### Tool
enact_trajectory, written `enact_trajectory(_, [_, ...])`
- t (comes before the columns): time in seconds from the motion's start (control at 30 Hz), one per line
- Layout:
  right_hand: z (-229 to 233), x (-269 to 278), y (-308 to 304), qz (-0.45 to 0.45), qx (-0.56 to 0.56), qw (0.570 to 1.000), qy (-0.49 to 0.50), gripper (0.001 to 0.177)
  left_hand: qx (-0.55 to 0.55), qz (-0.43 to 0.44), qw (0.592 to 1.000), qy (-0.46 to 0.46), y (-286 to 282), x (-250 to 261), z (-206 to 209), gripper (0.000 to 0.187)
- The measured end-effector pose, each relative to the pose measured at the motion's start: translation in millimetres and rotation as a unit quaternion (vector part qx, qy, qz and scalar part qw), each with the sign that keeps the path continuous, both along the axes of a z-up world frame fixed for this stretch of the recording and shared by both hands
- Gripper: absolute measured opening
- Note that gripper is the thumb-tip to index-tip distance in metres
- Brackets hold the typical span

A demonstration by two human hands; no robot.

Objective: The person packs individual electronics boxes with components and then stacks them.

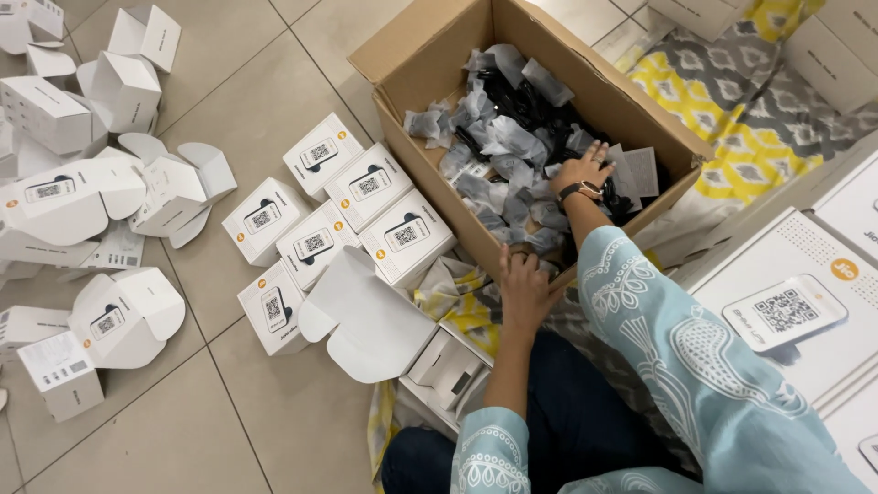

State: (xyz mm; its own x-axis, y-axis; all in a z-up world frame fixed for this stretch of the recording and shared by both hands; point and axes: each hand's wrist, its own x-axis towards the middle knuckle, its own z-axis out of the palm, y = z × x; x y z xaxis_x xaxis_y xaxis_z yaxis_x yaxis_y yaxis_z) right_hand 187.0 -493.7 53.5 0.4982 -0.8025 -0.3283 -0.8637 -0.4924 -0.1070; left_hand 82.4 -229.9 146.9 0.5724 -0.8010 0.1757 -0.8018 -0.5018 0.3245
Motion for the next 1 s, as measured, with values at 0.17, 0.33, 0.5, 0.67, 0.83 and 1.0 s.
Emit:
enact_trajectory(0.17, [-75.3,-0.8,-25.5,-0.021,-0.005,0.999,0.039,0.051,-0.007,0.002,1.000,-0.004,0.4,-1.1,8.6,0.029])
enact_trajectory(0.33, [-16.0,-15.5,29.1,0.017,-0.101,0.993,0.059,0.039,-0.028,-0.006,1.000,0.004,3.3,0.6,12.3,0.030])
enact_trajectory(0.5, [-4.1,-13.3,58.9,0.013,-0.070,0.997,0.014,0.039,-0.062,-0.011,0.998,0.025,3.5,-0.7,15.2,0.025])
enact_trajectory(0.67, [39.6,-1.9,110.6,-0.131,0.061,0.960,-0.240,0.054,-0.114,0.006,0.993,0.005,3.9,-3.8,-8.2,0.033])
enact_trajectory(0.83, [57.3,1.2,183.2,-0.036,0.035,0.875,-0.481,0.057,-0.203,0.002,0.979,-0.007,16.8,-20.1,13.3,0.066])
enact_trajectory(1.0, [116.4,-58.5,259.2,-0.046,0.119,0.825,-0.550,0.050,-0.218,-0.001,0.976,0.005,57.4,-62.7,5.9,0.087])
